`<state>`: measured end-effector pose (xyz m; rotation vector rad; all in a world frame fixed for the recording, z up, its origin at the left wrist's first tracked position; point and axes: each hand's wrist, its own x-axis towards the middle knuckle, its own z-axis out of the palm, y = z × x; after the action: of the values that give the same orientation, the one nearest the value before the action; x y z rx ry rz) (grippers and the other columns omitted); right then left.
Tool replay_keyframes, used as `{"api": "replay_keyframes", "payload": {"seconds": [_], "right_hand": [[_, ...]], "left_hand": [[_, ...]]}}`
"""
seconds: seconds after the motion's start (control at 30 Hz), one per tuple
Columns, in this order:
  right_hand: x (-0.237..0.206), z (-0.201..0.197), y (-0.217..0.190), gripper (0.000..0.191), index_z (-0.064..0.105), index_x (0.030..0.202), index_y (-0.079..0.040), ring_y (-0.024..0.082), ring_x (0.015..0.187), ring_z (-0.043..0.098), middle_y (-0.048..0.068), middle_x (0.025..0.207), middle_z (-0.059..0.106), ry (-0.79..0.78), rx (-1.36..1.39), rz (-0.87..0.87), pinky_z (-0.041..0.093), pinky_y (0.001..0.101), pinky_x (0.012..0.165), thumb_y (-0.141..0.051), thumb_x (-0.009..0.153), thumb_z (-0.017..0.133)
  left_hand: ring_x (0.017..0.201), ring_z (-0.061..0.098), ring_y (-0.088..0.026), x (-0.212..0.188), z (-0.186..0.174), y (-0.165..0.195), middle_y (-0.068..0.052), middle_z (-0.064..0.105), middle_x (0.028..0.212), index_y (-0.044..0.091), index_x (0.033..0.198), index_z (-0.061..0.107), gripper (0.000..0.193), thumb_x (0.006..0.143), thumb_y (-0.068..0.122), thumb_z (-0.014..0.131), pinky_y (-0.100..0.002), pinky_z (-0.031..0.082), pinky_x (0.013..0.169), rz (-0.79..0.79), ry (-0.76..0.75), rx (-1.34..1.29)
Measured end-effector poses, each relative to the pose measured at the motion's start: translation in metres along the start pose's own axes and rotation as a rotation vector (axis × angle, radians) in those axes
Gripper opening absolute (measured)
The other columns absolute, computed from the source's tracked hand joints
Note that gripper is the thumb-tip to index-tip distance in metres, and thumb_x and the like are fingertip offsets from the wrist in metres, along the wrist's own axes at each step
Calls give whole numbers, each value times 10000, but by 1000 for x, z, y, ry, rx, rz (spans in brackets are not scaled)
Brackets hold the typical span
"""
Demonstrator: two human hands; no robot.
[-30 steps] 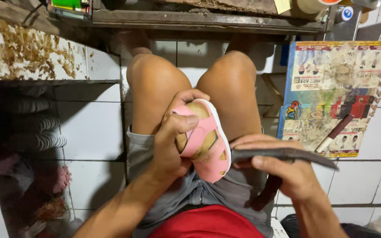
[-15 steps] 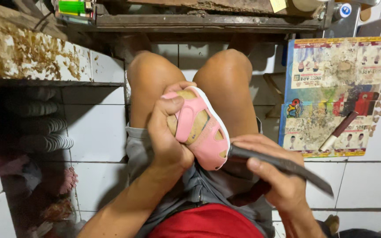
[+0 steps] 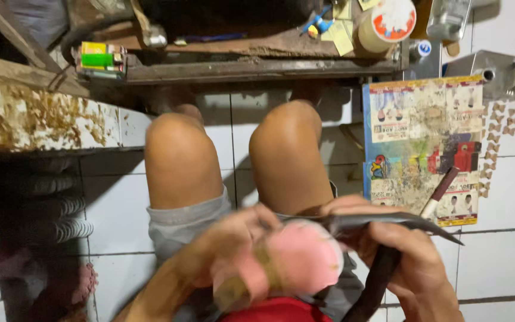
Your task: The person holds a pink children's sandal over a lit gas burner to soften the material, then presses and shapes the warmed upper with a curved wooden tool while working on their lap. They repeat the heating and shaping on another sandal and place the finished pairs on a rack with rows of similar sandals.
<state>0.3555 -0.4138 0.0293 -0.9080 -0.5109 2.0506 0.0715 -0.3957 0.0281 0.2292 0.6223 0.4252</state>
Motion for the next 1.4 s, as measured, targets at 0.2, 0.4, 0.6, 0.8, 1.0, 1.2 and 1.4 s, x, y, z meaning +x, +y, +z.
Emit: {"api": "replay_keyframes", "payload": {"seconds": [0.2,0.4,0.6,0.8,1.0,1.2,1.4], "right_hand": [[41,-4,4,523,685,1115,225,442,1151,674,344,1287,634,-117,-231,161,541,528,1031,-237,870,696],[92,-6,-19,470,729,1098,196,415,1093,704,359,1213,687,-307,-313,246,556,480,997,-195,846,669],[109,6,-35,366,815,1073,99,351,1003,774,240,1156,753,-415,-769,250,630,436,856,-102,769,778],[131,4,-47,324,800,1057,89,329,1084,718,216,1143,760,-563,-782,356,599,423,942,-62,773,766],[130,9,-38,364,773,1068,137,402,1095,748,302,1184,761,-405,-491,276,580,469,1012,-89,787,722],[108,8,-24,355,791,1044,129,390,1021,791,278,1132,743,-212,-658,225,622,458,904,-80,765,722],[100,18,-22,307,797,1059,82,338,1032,772,259,1157,782,-173,-627,188,624,396,901,-114,834,726]], "left_hand": [[897,627,-114,-14,-17,-17,-30,651,1051,111,1261,497,569,782,175,797,-285,537,737,141,58,309],[933,633,-88,0,-31,-10,-41,665,1037,75,1217,545,537,805,247,845,-277,552,787,376,200,698],[993,655,-233,7,-37,-13,-97,608,1072,65,1211,519,515,866,250,854,-362,543,862,654,212,963],[915,587,-332,15,-36,-8,-172,562,1016,3,1204,502,588,843,287,870,-422,481,801,696,166,1187],[951,610,-177,17,-40,6,-89,595,1025,24,1159,513,501,854,300,798,-320,511,823,351,115,556],[999,583,-96,13,-44,3,-48,602,1078,28,1215,517,412,948,273,713,-265,504,880,279,142,141],[933,607,-119,18,-41,-3,-58,616,1016,30,1190,522,401,921,259,710,-275,505,829,266,166,-101]]}}
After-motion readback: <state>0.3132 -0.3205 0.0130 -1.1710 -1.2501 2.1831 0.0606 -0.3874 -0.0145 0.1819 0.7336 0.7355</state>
